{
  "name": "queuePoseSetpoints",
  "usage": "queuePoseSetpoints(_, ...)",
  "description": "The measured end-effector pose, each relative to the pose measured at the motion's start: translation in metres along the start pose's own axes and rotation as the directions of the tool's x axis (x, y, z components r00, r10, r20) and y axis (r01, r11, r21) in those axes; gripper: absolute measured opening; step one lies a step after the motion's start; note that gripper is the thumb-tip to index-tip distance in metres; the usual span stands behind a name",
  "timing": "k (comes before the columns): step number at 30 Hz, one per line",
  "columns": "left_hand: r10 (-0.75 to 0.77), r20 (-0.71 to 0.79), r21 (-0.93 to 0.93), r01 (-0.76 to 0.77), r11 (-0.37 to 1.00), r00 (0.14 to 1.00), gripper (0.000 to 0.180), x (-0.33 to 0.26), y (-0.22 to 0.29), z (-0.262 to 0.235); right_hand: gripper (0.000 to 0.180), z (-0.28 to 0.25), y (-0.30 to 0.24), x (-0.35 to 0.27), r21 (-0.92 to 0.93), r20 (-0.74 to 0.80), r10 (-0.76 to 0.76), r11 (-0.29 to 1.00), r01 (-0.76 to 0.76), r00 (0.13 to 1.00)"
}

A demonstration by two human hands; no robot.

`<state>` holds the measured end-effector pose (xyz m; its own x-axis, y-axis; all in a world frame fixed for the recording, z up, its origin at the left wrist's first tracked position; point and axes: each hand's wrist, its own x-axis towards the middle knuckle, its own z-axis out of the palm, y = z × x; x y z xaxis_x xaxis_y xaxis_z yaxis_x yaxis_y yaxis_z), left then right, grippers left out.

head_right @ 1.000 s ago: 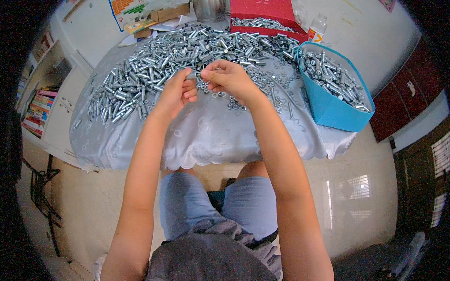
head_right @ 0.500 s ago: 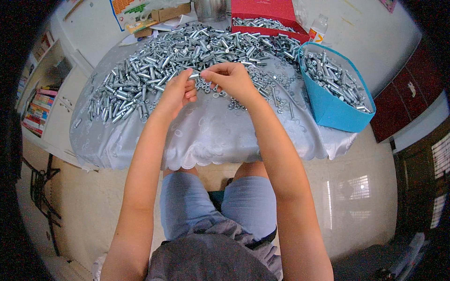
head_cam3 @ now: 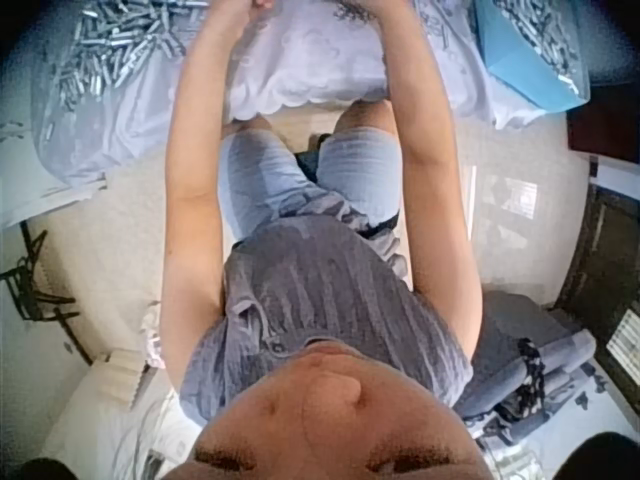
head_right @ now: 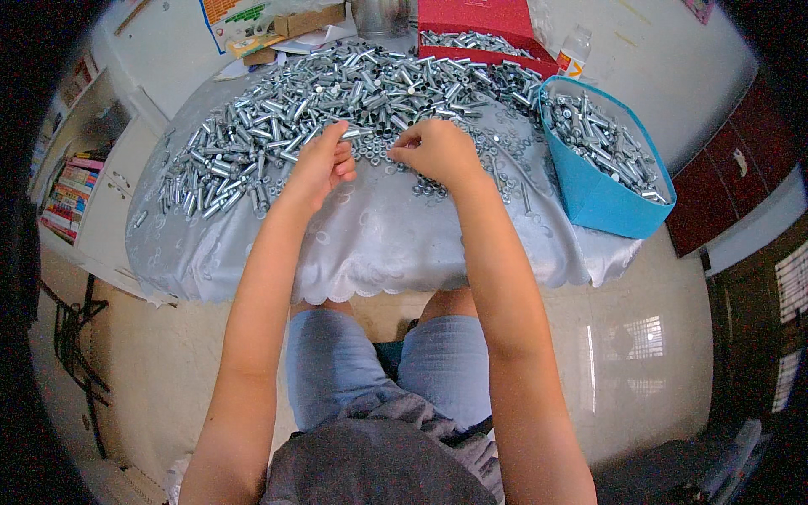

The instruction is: The person sits at a table covered with a white cloth and repeatedly picks up metal bolts and washers. They thread the washers onto the bolts by hand and place the assembled units into a blue container on the right side of the table.

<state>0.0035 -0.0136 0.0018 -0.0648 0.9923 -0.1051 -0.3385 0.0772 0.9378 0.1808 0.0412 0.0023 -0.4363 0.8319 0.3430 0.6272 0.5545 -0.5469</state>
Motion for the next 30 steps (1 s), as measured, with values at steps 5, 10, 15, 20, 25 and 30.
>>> queuePoseSetpoints(5,0.003,0.003,0.002,-0.003,1.000,1.000,0.031,0.000,0.000,0.002,0.021,0.004,0.005,0.000,-0.054,0.073,-0.008,0.998,0.012,0.997)
queuePoseSetpoints(10,0.007,0.002,-0.010,-0.007,1.000,1.000,0.031,0.001,-0.001,-0.002,0.021,0.007,-0.002,0.001,0.016,-0.020,-0.038,0.999,0.038,0.999)
queuePoseSetpoints(15,-0.006,-0.011,0.008,0.006,1.000,1.000,0.031,0.003,-0.001,-0.003,0.017,0.006,-0.015,0.006,0.718,0.062,-0.023,0.695,-0.029,0.998)
queuePoseSetpoints(20,-0.033,-0.029,0.046,0.035,0.998,0.999,0.032,0.000,0.001,0.000,0.016,0.005,-0.017,0.005,0.739,0.098,-0.009,0.670,-0.067,0.995)
queuePoseSetpoints(25,-0.004,-0.006,-0.006,0.004,1.000,1.000,0.032,0.000,0.000,-0.001,0.018,0.004,-0.016,0.006,0.736,0.108,0.011,0.671,-0.088,0.994)
queuePoseSetpoints(30,-0.023,0.013,-0.010,0.023,1.000,1.000,0.032,0.000,0.001,0.002,0.017,0.002,-0.017,0.005,0.744,0.150,0.033,0.654,-0.134,0.988)
